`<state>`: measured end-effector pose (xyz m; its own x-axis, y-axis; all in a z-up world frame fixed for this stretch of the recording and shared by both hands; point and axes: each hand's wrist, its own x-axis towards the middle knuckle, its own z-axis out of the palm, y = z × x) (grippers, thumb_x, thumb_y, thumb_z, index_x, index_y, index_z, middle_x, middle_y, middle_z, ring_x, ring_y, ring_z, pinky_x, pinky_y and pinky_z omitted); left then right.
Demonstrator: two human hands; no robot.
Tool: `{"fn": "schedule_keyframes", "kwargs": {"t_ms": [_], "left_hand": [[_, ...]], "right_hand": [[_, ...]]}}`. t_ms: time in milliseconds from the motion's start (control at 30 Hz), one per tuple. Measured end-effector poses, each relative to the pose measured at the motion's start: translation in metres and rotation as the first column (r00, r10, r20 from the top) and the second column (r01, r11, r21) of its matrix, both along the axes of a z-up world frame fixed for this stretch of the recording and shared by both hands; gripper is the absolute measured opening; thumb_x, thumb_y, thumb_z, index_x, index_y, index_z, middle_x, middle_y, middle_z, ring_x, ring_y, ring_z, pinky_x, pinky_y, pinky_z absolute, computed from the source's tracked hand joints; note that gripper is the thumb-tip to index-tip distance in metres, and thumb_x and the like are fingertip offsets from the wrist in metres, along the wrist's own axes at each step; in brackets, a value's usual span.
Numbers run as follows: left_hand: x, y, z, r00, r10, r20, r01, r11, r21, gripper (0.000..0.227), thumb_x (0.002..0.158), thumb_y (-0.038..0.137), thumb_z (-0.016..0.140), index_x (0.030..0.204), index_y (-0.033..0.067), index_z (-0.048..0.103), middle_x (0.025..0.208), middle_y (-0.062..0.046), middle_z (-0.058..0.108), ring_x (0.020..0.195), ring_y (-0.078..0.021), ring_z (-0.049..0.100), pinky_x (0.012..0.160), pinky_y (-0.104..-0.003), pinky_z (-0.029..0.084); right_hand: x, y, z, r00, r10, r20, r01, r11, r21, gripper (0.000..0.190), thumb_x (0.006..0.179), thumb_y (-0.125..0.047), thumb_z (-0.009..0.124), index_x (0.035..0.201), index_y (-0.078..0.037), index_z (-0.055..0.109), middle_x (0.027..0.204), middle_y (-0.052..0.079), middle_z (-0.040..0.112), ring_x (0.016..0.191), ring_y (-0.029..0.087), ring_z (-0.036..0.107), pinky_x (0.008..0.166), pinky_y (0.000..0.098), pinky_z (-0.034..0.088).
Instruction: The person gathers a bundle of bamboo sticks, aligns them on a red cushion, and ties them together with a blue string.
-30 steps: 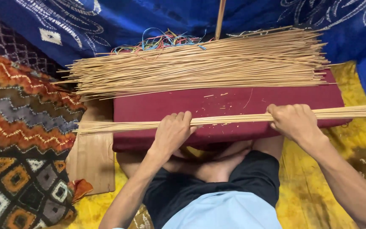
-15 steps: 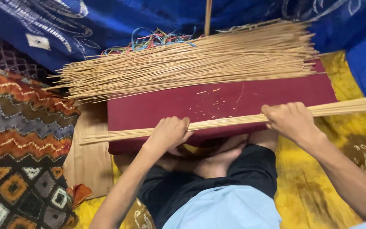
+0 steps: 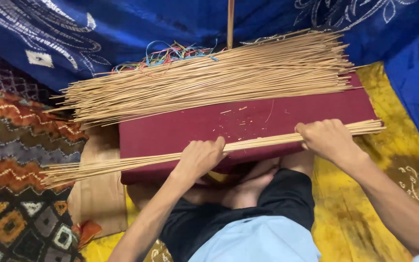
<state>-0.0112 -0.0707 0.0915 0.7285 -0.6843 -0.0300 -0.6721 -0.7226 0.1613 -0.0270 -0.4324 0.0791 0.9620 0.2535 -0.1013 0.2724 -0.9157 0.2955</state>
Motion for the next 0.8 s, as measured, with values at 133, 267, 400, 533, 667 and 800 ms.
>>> {"fn": "schedule_keyframes", "kwargs": {"t_ms": [133,267,400,533,667,800], "left_hand": [[0.011,-0.033,-0.046,0.962,0.039,0.269,-0.041,0.999,0.001,0.009,0.099,0.021,0.049,0.1,0.0121,0.051,0.078,-0.009,0.068,0.07,-0.0311,0.076,0.063,-0.045,0.061],[0.004,-0.049,-0.018,0.976,-0.059,0.211,0.075,0.995,-0.07,0.018,0.101,0.029,0.053,0.096,0.012,0.052,0.069,-0.009,0.066,0.063,-0.0326,0.074,0.063,-0.047,0.061],[-0.001,-0.033,-0.024,0.986,0.02,0.168,-0.01,0.998,-0.059,0.018,0.097,0.028,0.056,0.095,0.0106,0.053,0.07,-0.012,0.068,0.063,-0.0369,0.074,0.062,-0.052,0.06],[0.013,-0.061,-0.039,0.97,0.029,0.241,0.0,0.993,-0.116,0.013,0.095,0.024,0.053,0.098,0.0119,0.052,0.075,-0.011,0.067,0.063,-0.0355,0.075,0.061,-0.05,0.06],[0.004,-0.07,-0.021,0.989,-0.027,0.142,0.042,0.994,-0.101,0.016,0.099,0.025,0.053,0.093,0.0104,0.055,0.066,-0.01,0.065,0.061,-0.036,0.074,0.063,-0.05,0.06],[0.011,-0.035,-0.045,0.969,0.081,0.235,-0.063,0.994,-0.086,0.013,0.092,0.011,0.056,0.084,0.0119,0.046,0.051,-0.007,0.057,0.045,-0.0436,0.061,0.037,-0.05,0.042]], "right_hand": [[0.008,0.018,-0.006,0.997,0.032,0.067,-0.032,0.999,0.007,0.027,0.079,-0.042,0.073,0.101,-0.027,0.068,0.075,-0.002,0.076,0.077,0.026,0.078,0.074,0.0452,0.062],[0.008,0.027,-0.019,0.951,0.194,0.24,-0.207,0.978,0.03,0.022,0.075,-0.04,0.069,0.091,-0.028,0.061,0.067,-0.007,0.068,0.068,0.02,0.074,0.065,0.0399,0.059],[-0.002,0.008,-0.021,0.953,0.152,0.261,-0.167,0.985,0.037,0.016,0.077,-0.037,0.066,0.089,-0.027,0.061,0.063,-0.007,0.065,0.065,0.019,0.072,0.062,0.0394,0.059],[0.006,0.03,-0.015,0.924,0.199,0.325,-0.204,0.979,-0.017,0.016,0.076,-0.037,0.066,0.089,-0.029,0.06,0.063,-0.009,0.063,0.063,0.016,0.071,0.06,0.0383,0.057],[-0.003,0.032,-0.015,0.913,0.202,0.354,-0.246,0.966,0.082,0.019,0.073,-0.04,0.067,0.084,-0.028,0.058,0.062,-0.009,0.061,0.063,0.015,0.07,0.061,0.0358,0.057],[-0.011,-0.016,0.003,0.871,-0.022,0.49,-0.018,0.997,0.077,0.04,0.108,-0.04,0.058,0.07,-0.029,0.058,0.067,-0.007,0.067,0.06,0.02,0.071,0.044,0.0384,0.047]]}}
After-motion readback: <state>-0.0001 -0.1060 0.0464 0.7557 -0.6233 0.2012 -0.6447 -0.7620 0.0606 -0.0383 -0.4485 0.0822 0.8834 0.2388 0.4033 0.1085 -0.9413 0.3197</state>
